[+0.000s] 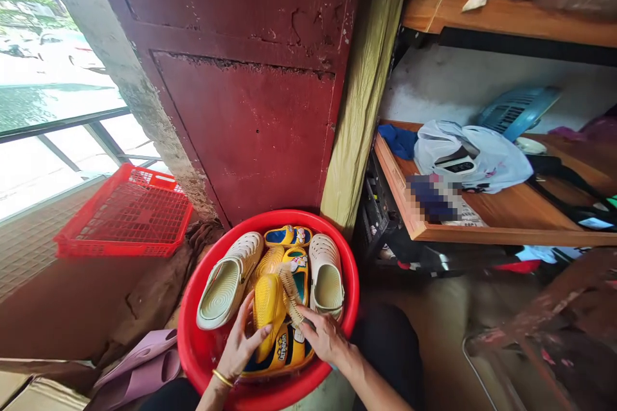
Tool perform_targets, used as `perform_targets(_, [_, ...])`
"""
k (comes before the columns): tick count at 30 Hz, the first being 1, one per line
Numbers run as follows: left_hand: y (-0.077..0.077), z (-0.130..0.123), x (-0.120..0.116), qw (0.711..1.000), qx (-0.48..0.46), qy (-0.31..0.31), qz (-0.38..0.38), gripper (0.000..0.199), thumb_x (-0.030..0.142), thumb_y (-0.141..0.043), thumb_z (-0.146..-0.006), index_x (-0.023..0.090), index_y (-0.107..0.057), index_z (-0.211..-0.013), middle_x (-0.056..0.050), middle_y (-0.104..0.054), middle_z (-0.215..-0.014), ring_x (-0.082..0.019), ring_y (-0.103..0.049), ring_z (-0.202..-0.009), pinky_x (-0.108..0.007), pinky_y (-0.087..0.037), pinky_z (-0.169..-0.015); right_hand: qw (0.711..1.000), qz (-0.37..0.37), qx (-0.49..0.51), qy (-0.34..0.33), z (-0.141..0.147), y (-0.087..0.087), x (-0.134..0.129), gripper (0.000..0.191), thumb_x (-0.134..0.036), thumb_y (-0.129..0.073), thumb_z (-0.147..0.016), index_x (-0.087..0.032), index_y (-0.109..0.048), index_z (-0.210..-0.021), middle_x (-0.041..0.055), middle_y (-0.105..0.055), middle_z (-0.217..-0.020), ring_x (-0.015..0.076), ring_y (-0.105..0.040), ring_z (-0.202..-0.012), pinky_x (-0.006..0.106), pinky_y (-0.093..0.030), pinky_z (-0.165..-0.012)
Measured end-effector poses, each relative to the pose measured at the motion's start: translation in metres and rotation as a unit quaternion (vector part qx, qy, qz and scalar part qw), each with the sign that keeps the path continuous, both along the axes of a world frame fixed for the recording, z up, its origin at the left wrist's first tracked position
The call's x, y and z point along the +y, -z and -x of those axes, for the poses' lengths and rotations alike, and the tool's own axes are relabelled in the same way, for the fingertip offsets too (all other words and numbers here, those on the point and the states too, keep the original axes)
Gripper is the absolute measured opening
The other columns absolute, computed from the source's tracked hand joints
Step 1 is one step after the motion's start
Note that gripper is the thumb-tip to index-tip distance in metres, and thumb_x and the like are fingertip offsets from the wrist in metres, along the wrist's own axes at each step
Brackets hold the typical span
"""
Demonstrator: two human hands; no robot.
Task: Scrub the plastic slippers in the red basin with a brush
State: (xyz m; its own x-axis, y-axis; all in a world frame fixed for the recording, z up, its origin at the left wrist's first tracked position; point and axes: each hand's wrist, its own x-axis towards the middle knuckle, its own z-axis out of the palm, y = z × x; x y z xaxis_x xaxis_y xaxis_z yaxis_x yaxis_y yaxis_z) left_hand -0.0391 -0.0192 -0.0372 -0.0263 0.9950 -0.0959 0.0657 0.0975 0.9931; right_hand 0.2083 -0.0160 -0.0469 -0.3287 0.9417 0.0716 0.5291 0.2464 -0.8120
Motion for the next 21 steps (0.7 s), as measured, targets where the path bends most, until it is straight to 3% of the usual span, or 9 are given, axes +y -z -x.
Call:
perform_targets(4, [0.009,-0.013,-0.004,0.997,0.073,0.006,-0.028,0.109,0.059,-0.082,-0.067,0.018,-0.039,-0.158,-0.017,-0.045,-0.163,-0.038,-0.024,-0.158,-0.052,-0.024,-0.128,1.0,-0.006,-0.007,-0.004,0.001,-0.003,-0.002,0.049,-0.026,-0.055,-0.097,-0.026,-0.063,-0.145,0.0052,-0.071,-0.136,0.0264,-0.07,-0.121,0.038,-0.052,-0.109])
perform_targets(7, [0.011,-0.013,-0.002,1.0,0.027,-0.013,0.003,0.096,0.059,-0.078,-0.071,0.022,-0.047,-0.153,-0.013,-0.057,-0.154,-0.038,-0.033,-0.155,-0.053,-0.03,-0.126,1.0,-0.008,-0.007,-0.004,0.001,-0.003,-0.003,0.05,-0.025,-0.055,-0.096,-0.027,-0.062,-0.146,0.0038,-0.072,-0.134,0.0256,-0.071,-0.12,0.038,-0.052,-0.109])
perform_targets(11, [0.01,-0.006,0.005,0.995,-0.028,-0.086,0.049,0.08,0.059,-0.073,-0.073,0.021,-0.06,-0.143,-0.011,-0.072,-0.136,-0.038,-0.048,-0.146,-0.051,-0.038,-0.123,1.0,-0.015,0.012,0.017,0.001,0.0,-0.004,0.047,-0.026,-0.056,-0.096,-0.03,-0.065,-0.142,0.0031,-0.074,-0.132,0.0256,-0.07,-0.122,0.037,-0.053,-0.107])
perform_targets(21, [0.011,0.009,0.011,0.988,0.0,-0.157,0.0,0.07,0.053,-0.064,-0.08,0.016,-0.059,-0.139,-0.015,-0.07,-0.135,-0.037,-0.052,-0.143,-0.054,-0.038,-0.122,0.999,-0.007,0.012,0.039,0.002,0.009,-0.004,0.047,-0.027,-0.054,-0.098,-0.025,-0.063,-0.145,0.0067,-0.072,-0.135,0.0245,-0.068,-0.124,0.036,-0.051,-0.11])
